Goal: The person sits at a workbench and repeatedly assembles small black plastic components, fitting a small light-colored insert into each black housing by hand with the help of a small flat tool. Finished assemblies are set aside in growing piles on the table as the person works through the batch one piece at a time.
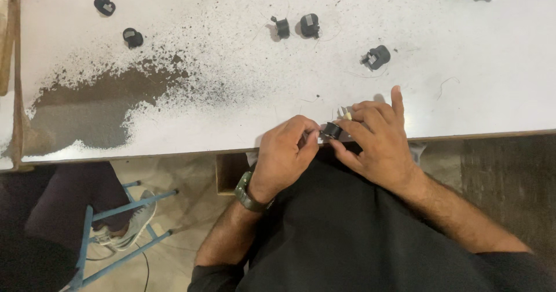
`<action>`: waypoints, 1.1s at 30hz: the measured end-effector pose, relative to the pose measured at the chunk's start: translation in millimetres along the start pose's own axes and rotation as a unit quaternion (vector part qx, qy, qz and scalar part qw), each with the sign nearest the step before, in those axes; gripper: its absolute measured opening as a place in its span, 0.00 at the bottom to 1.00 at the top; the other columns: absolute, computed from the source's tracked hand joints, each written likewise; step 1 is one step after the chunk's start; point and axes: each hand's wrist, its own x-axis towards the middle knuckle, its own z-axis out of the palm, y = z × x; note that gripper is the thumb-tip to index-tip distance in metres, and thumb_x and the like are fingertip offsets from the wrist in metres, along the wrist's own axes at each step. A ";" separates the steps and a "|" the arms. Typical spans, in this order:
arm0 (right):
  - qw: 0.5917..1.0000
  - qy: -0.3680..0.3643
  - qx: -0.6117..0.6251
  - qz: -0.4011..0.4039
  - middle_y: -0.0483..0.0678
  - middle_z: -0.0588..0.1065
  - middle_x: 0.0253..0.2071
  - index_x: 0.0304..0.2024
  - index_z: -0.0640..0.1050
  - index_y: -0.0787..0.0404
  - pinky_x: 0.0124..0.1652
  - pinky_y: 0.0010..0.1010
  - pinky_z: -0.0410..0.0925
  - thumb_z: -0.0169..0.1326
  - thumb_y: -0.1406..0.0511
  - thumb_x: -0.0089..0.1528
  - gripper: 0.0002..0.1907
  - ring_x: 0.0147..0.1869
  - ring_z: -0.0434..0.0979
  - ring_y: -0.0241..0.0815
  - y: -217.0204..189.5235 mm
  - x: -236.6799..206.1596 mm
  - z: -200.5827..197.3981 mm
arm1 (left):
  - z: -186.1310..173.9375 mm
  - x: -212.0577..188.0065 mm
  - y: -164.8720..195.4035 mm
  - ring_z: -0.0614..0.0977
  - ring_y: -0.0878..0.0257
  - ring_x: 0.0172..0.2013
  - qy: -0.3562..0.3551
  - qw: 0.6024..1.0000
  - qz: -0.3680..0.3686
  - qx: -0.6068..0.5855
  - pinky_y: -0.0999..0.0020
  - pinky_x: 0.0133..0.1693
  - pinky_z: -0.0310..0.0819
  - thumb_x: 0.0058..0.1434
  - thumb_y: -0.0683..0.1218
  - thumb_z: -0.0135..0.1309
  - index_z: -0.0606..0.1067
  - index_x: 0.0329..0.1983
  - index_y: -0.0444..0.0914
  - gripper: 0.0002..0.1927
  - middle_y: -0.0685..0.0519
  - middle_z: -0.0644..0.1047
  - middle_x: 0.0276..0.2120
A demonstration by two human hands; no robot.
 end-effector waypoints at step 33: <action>0.989 0.077 0.105 -0.063 0.50 0.76 0.41 0.44 0.75 0.61 0.71 0.59 0.61 0.66 0.76 0.56 0.17 0.55 0.80 0.49 -8.7 -12.3 7.9 | 25.8 -10.2 -18.1 0.79 0.65 0.27 -0.006 0.990 -0.014 -0.137 0.67 0.30 0.73 0.64 0.39 0.57 0.72 0.36 0.35 0.05 0.52 0.78 0.28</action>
